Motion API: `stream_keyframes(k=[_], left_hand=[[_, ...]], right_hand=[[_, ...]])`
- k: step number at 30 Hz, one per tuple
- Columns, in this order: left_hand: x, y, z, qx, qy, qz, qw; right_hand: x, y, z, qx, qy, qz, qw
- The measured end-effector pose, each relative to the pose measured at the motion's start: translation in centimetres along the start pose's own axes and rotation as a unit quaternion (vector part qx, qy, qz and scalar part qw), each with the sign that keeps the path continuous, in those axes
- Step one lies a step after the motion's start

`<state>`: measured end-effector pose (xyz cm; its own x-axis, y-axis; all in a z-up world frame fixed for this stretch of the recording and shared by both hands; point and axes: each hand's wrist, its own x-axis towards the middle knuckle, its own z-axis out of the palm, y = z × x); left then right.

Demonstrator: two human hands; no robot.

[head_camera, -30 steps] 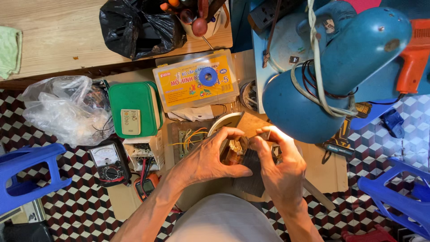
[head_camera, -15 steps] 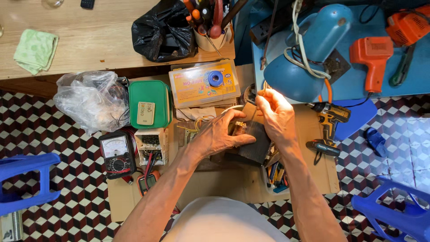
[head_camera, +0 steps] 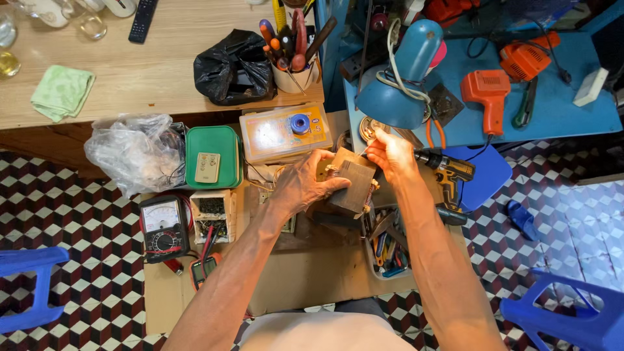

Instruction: The person uses a screwdriver to adjust a small metallic component on a laminated core assembly, then uses pliers to bend and secure a metal tab. The person repeatedly repositions the assembly and continues adjusting the component with the screwdriver.

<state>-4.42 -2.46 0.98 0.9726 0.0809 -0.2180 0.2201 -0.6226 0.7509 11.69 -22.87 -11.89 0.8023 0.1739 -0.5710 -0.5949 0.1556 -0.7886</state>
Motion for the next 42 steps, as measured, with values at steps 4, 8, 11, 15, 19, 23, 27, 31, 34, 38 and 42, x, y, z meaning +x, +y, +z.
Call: stream_keyframes(k=[4,8,11,15,19,23,27,31,34,38,42], left_hand=[[-1.0,0.9,0.6,0.043,0.101,0.040,0.993],[-2.3,2.2,1.1,0.073,0.200,0.042,0.976],[-3.5,3.1,3.2,0.075,0.273,0.046,0.958],[-6.2,3.8,6.3,0.069,0.404,0.071,0.909],[-10.7,3.7,9.8,-0.087,0.418,-0.120,0.896],[-13.0,2.5,13.1,-0.151,0.364,-0.183,0.901],[-12.9,1.8,15.1,-0.208,0.352,-0.196,0.891],[-12.5,1.4,15.4,-0.243,0.336,-0.201,0.888],[-12.7,1.0,15.0,-0.275,0.334,-0.208,0.877],[-12.1,0.7,14.7,-0.326,0.348,-0.206,0.855],[-11.0,0.1,14.2,-0.328,0.356,-0.196,0.853]], right_hand=[[-2.1,1.3,-5.1,0.031,-0.003,-0.028,0.999],[-2.3,3.6,-11.1,-0.137,0.008,-0.020,0.990],[-0.7,6.4,-13.7,-0.217,-0.017,0.040,0.975],[0.2,8.3,-13.6,-0.242,-0.085,0.039,0.966],[-0.8,6.2,-12.5,-0.174,-0.040,-0.020,0.984],[0.8,2.1,-12.5,-0.193,0.010,-0.098,0.976],[5.7,-1.2,-10.8,-0.296,-0.025,-0.155,0.942],[8.9,-3.8,-9.3,-0.516,-0.021,-0.406,0.754],[6.7,-5.6,-8.3,-0.491,-0.017,-0.419,0.764],[-3.0,-5.8,-6.2,-0.371,-0.057,-0.300,0.877],[-13.6,-4.7,-3.4,-0.465,-0.165,-0.415,0.765]])
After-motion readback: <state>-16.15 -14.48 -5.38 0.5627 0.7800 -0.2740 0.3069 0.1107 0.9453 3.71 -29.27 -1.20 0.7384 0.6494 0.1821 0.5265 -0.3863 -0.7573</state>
